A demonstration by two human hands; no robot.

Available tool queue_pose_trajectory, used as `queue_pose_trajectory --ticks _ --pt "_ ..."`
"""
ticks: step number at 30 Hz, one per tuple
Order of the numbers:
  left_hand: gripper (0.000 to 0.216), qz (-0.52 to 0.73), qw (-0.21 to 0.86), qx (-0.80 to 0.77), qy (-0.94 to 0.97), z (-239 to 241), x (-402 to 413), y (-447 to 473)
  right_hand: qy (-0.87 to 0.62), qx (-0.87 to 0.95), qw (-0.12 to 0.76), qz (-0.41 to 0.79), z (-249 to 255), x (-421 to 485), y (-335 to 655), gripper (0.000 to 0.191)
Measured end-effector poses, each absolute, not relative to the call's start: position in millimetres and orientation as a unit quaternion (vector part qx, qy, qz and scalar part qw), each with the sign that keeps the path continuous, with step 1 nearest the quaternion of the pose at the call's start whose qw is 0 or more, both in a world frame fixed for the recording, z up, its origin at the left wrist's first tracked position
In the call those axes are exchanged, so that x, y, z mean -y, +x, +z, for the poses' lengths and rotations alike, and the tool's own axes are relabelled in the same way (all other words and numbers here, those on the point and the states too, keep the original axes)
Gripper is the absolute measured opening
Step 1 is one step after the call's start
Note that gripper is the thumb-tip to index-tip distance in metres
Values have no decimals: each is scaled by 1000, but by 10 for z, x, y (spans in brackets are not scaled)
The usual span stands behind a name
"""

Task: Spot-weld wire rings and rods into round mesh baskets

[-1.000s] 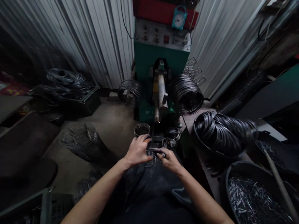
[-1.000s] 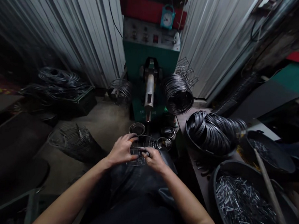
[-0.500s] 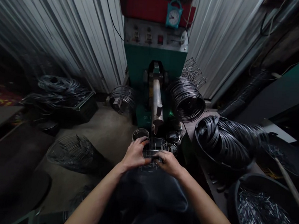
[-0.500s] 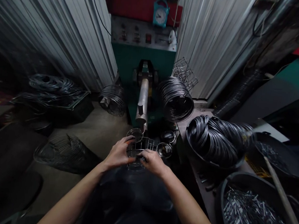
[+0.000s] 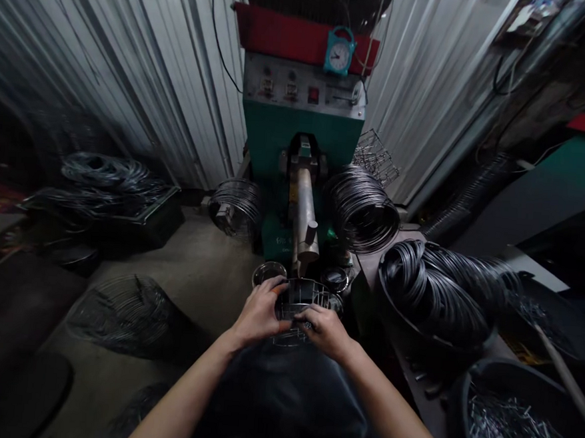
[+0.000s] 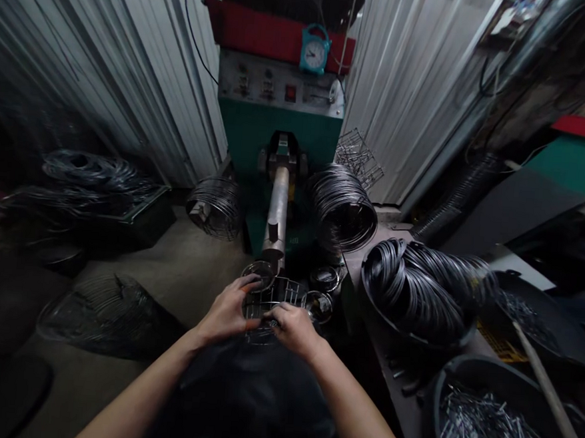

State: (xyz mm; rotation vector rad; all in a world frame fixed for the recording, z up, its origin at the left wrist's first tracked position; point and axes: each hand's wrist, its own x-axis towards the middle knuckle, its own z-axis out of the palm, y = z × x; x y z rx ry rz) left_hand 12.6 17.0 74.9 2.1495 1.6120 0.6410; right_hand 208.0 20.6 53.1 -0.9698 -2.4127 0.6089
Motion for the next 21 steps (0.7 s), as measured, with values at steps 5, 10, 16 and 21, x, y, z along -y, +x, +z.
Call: queue_pose_trajectory --ticks 5,10,16,21 --pt "66 211 179 -583 764 821 -66 132 -351 873 245 232 544 -130 2090 19" --pt "70 168 124 -566 798 873 155 197 -342 818 315 339 561 100 2063 19" --pt "67 130 82 -552 819 1049 395 234 -478 603 372 519 822 526 2360 19" --pt "68 127 196 -583 778 1381 325 9 -534 608 203 552 841 679 2974 15"
